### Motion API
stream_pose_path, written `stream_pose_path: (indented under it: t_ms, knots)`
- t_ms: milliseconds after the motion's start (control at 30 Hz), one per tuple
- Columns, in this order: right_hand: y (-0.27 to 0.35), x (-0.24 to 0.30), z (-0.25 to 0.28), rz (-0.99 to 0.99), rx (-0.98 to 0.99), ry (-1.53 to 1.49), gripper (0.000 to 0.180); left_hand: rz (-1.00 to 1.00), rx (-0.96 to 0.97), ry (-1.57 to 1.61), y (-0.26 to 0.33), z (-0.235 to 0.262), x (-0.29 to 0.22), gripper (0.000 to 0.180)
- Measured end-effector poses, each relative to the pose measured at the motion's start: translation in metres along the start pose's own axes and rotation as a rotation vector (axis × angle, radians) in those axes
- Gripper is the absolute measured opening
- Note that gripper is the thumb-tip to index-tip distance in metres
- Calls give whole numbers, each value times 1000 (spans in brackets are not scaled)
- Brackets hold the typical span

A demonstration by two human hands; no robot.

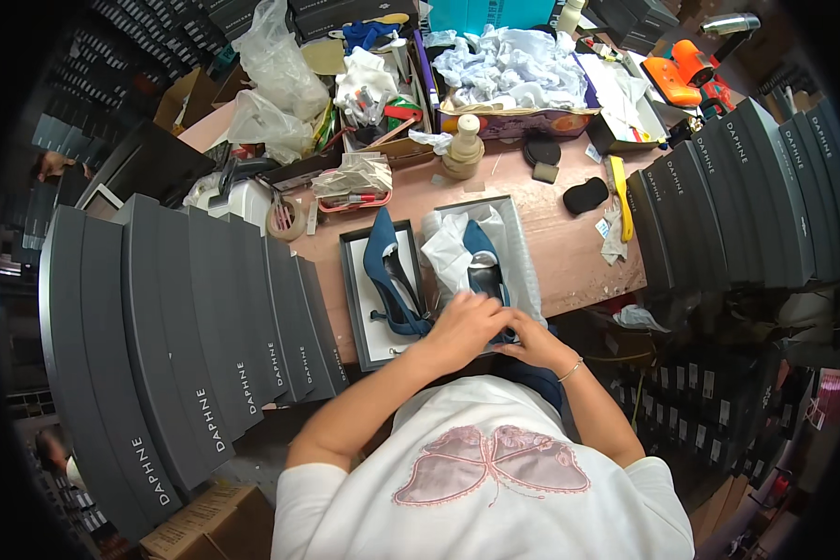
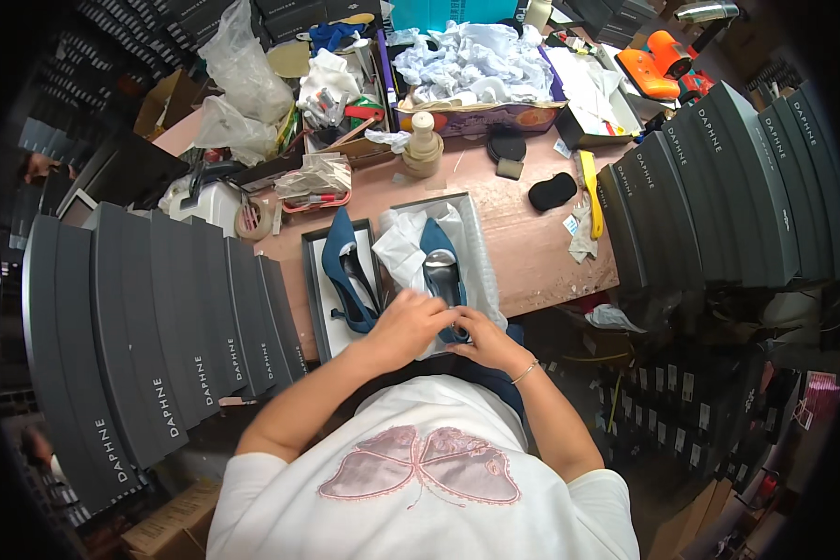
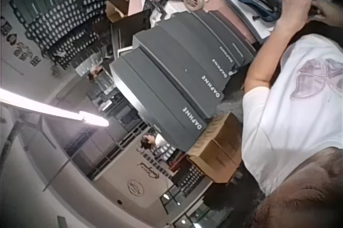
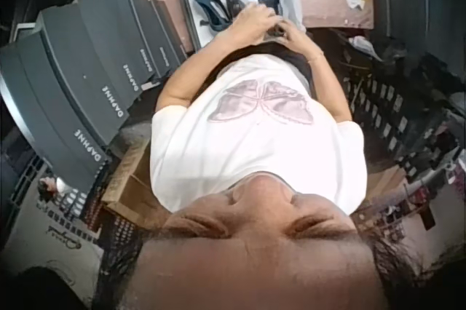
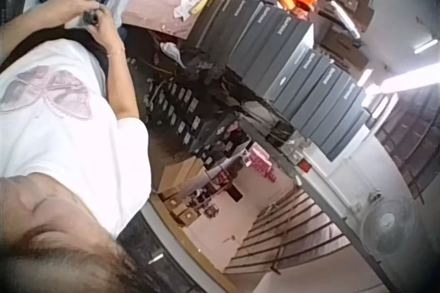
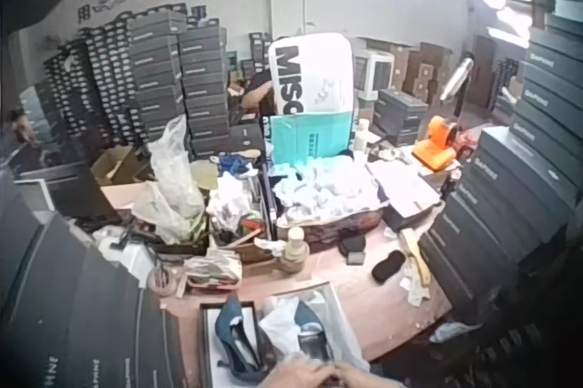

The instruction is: Packaging a pair of blue high-heeled shoes into a branded box with protective wrapping.

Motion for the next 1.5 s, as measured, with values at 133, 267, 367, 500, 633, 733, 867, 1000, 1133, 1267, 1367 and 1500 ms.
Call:
stream_pose_path:
  t_ms: [133,267,367,500,633,733,867,1000,1133,1267,1367,1500]
  knots:
    - [2,0,-7,94,-162,89,36,-148,131,-186,-48,3,21,32]
    - [5,5,-8,99,-313,-31,31,218,-332,462,-19,-13,55,38]
    - [14,45,17,123,-441,-83,30,550,-586,1072,24,-25,61,45]
    - [36,128,35,286,-386,332,30,521,-550,1657,28,-34,23,72]
    - [45,152,9,482,-437,324,53,411,-522,1981,0,13,6,48]
    - [63,114,-6,423,-562,204,80,241,-524,1782,19,42,-7,53]
    - [75,97,-31,371,-454,170,93,253,-426,1693,39,59,-8,59]
    - [68,99,-41,419,-446,128,96,234,-409,1716,39,45,-4,56]
    - [50,114,-40,463,-470,116,99,317,-578,1822,27,11,-11,56]
    - [40,133,-17,378,-434,-23,101,513,-565,2224,20,-15,-14,81]
    - [45,134,-4,322,-358,-104,99,708,-543,2108,13,-26,-13,50]
    - [50,117,15,258,-332,-178,96,727,-604,1988,-11,-28,-19,44]
Point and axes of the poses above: each hand's wrist, its own y-axis away from the middle knuckle, its own z-axis out of the back of the hand, x = y × z, the point moved 2 cm from there along -y, towards the middle knuckle, and after that the axes turned 7 degrees about x, right-handed, at the moved point
